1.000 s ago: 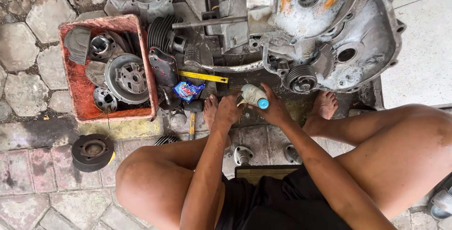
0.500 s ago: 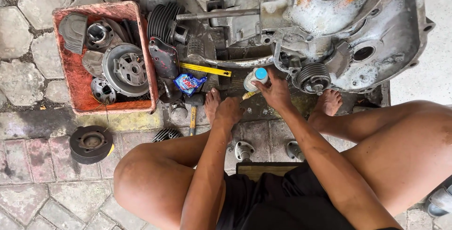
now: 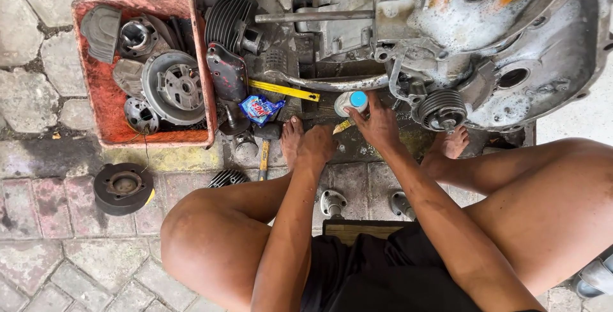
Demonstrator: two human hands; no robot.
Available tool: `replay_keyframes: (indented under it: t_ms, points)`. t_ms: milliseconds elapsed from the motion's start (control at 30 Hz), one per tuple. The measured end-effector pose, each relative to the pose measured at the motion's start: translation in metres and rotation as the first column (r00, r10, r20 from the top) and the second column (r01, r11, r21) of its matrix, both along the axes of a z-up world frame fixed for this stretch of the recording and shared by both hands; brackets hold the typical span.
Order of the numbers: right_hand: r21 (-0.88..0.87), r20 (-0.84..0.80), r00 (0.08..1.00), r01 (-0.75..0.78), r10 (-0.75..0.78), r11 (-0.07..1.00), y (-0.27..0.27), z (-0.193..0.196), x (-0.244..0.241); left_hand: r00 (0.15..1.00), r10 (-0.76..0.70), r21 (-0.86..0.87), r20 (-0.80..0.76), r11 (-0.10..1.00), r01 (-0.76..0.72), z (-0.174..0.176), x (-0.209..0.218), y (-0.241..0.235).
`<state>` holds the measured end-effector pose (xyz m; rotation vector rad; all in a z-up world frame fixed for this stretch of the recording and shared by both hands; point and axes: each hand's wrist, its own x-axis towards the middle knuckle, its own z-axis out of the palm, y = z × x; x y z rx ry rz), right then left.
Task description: Cleaning a motorcycle engine casing using a brush and cleaning fluid
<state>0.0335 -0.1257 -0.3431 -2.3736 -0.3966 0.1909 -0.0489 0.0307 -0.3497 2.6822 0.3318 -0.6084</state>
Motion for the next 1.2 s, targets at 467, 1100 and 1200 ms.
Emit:
replay_keyframes:
  t_ms: [467, 1100, 1200]
  points:
    - [-0.365, -0.27, 0.962, -0.148, 0.047, 0.919, -0.028, -0.046, -0.049, 0.911, -0.053, -0.033, -0.408, 0.999, 0.043, 0.124, 0.02, 0.021]
    - [-0.516, -0.338, 0.892, -0.442, 0.3, 0.734, 0.005, -0.088, -0.022, 0.96, 0.136, -0.017, -0.244, 0.989, -0.145, -0.018, 0.006, 0.025]
    - [-0.433, -0.2, 0.799, -0.591, 0.567, 0.681, -0.04, -0.238, -0.037, 0.936, 0.351, 0.003, 0.013, 0.936, -0.351, -0.12, -0.03, 0.034]
